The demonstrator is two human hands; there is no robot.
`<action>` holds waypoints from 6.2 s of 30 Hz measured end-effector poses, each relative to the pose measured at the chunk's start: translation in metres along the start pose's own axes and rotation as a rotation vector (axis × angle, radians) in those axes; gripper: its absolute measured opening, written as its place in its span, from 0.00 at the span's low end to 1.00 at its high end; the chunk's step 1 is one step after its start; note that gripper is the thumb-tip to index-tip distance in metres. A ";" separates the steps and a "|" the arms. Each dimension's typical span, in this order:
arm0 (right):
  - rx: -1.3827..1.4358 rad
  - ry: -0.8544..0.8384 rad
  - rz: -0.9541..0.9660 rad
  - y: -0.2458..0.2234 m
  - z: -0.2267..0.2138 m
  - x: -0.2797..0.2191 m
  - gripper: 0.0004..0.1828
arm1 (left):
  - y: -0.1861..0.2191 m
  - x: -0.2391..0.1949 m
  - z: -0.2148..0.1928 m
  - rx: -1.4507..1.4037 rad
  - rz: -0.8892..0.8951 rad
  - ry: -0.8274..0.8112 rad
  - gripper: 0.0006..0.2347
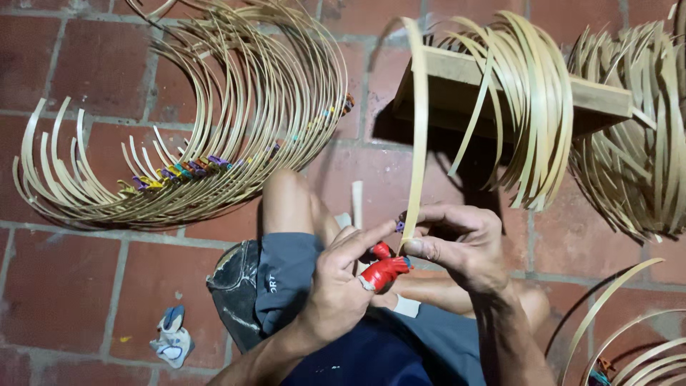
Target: The person sits on the floor and assembles a basket by applying glue to thin wooden strips and securing them with colorful clips. They repeatedly pick up strips, apply adhesive, and attach them to a growing circular frame.
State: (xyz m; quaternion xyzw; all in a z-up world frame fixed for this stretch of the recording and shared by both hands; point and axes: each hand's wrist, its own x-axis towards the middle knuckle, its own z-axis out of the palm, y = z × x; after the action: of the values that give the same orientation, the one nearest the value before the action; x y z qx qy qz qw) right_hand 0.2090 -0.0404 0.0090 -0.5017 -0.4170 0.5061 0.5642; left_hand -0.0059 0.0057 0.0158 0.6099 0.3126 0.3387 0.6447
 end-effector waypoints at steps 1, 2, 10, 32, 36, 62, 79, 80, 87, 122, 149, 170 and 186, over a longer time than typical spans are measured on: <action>-0.009 -0.017 0.032 0.000 -0.001 -0.001 0.19 | 0.001 -0.001 -0.001 -0.047 -0.122 -0.029 0.23; -0.017 -0.033 0.064 -0.001 -0.002 -0.003 0.19 | 0.002 -0.003 -0.001 -0.009 -0.102 -0.034 0.23; -0.389 0.107 0.060 -0.034 0.027 -0.009 0.35 | -0.007 -0.003 0.005 -0.265 -0.251 -0.055 0.15; -0.121 1.200 0.022 0.332 -0.160 -0.096 0.45 | -0.010 0.010 -0.007 -0.006 -0.070 -0.152 0.17; -0.197 1.245 0.137 0.338 -0.173 -0.060 0.41 | -0.003 0.011 -0.002 -0.103 -0.088 -0.136 0.17; -1.446 0.052 -0.477 -0.083 -0.033 -0.063 0.34 | -0.003 0.001 0.010 -0.052 -0.061 -0.164 0.20; -1.609 -0.022 -0.424 -0.108 -0.025 -0.060 0.33 | -0.001 0.006 0.014 -0.017 -0.053 -0.194 0.21; -1.625 -0.022 -0.425 -0.110 -0.024 -0.061 0.33 | -0.001 0.006 0.014 -0.017 -0.055 -0.198 0.21; -1.735 -0.061 -0.453 -0.125 -0.019 -0.061 0.29 | 0.004 0.008 0.015 -0.001 -0.081 -0.219 0.20; -1.040 0.567 0.119 0.306 -0.178 -0.097 0.15 | -0.005 0.016 0.013 -0.087 -0.139 -0.220 0.21; -0.421 -0.308 0.087 -0.068 -0.047 -0.055 0.21 | 0.010 -0.001 0.012 0.075 0.053 -0.372 0.18; -0.866 0.598 0.476 0.355 -0.131 -0.053 0.17 | 0.008 0.003 -0.005 0.087 0.063 -0.305 0.17; -1.119 0.159 0.500 0.217 -0.121 -0.104 0.16 | 0.010 -0.009 -0.003 -0.106 -0.089 -0.285 0.16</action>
State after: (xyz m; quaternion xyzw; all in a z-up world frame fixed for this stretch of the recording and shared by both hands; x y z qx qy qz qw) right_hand 0.2799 -0.1636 -0.2194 -0.8404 -0.4457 0.2887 0.1088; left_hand -0.0147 0.0002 0.0259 0.6024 0.2262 0.2358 0.7282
